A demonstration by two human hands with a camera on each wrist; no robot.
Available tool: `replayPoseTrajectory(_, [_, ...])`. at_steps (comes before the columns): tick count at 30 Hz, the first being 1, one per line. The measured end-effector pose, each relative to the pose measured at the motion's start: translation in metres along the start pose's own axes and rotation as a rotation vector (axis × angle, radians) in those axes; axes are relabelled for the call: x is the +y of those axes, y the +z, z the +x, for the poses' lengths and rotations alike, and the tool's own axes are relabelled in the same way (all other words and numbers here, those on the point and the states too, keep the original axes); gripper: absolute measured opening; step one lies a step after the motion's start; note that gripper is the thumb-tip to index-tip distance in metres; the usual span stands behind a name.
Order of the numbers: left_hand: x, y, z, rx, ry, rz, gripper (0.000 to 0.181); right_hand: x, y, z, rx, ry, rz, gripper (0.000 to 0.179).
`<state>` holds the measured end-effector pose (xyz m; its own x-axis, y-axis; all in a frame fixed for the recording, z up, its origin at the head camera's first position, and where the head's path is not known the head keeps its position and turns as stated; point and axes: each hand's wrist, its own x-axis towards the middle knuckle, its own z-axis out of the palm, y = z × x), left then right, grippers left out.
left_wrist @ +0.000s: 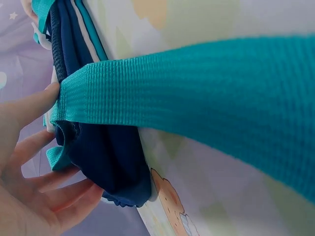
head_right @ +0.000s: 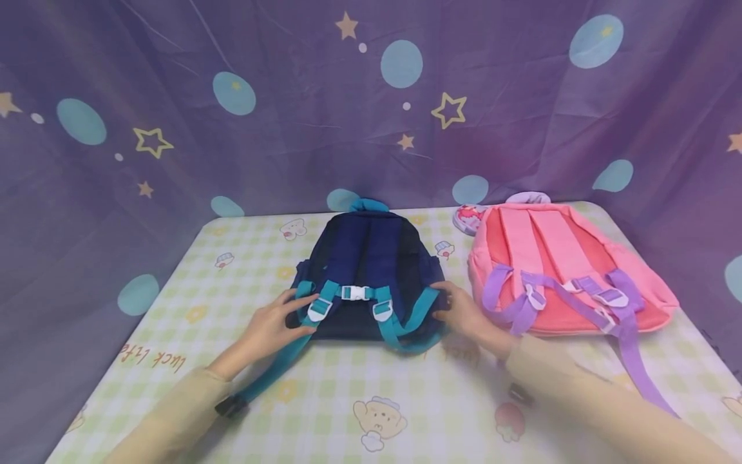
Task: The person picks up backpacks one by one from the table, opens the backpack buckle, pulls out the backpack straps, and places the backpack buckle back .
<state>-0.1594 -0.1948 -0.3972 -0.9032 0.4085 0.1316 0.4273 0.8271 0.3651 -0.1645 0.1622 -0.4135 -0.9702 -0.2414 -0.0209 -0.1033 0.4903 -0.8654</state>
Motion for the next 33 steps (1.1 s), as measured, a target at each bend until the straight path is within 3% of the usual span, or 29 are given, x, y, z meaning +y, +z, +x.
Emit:
replayPoseTrajectory(4, [0.003, 0.0, 0.0, -0.023, -0.003, 0.019, 0.061, 0.002, -0.002, -0.002, 0.004, 0.001, -0.007, 0.05])
replayPoseTrajectory(13, [0.007, 0.002, 0.0, -0.012, 0.072, 0.062, 0.069, 0.007, -0.009, -0.005, 0.009, -0.015, -0.014, 0.05])
replayPoseTrajectory(20, [0.008, 0.002, -0.001, -0.016, 0.087, 0.1, 0.076, 0.007, -0.009, -0.006, 0.003, -0.006, -0.022, 0.051])
replayPoseTrajectory(29, [0.001, 0.005, -0.004, 0.001, 0.202, 0.194, 0.084, 0.005, -0.01, -0.007, -0.016, -0.001, 0.001, 0.051])
replayPoseTrajectory(33, [-0.002, 0.003, -0.005, -0.028, 0.208, 0.207, 0.084, 0.004, -0.011, -0.007, -0.018, -0.013, 0.008, 0.051])
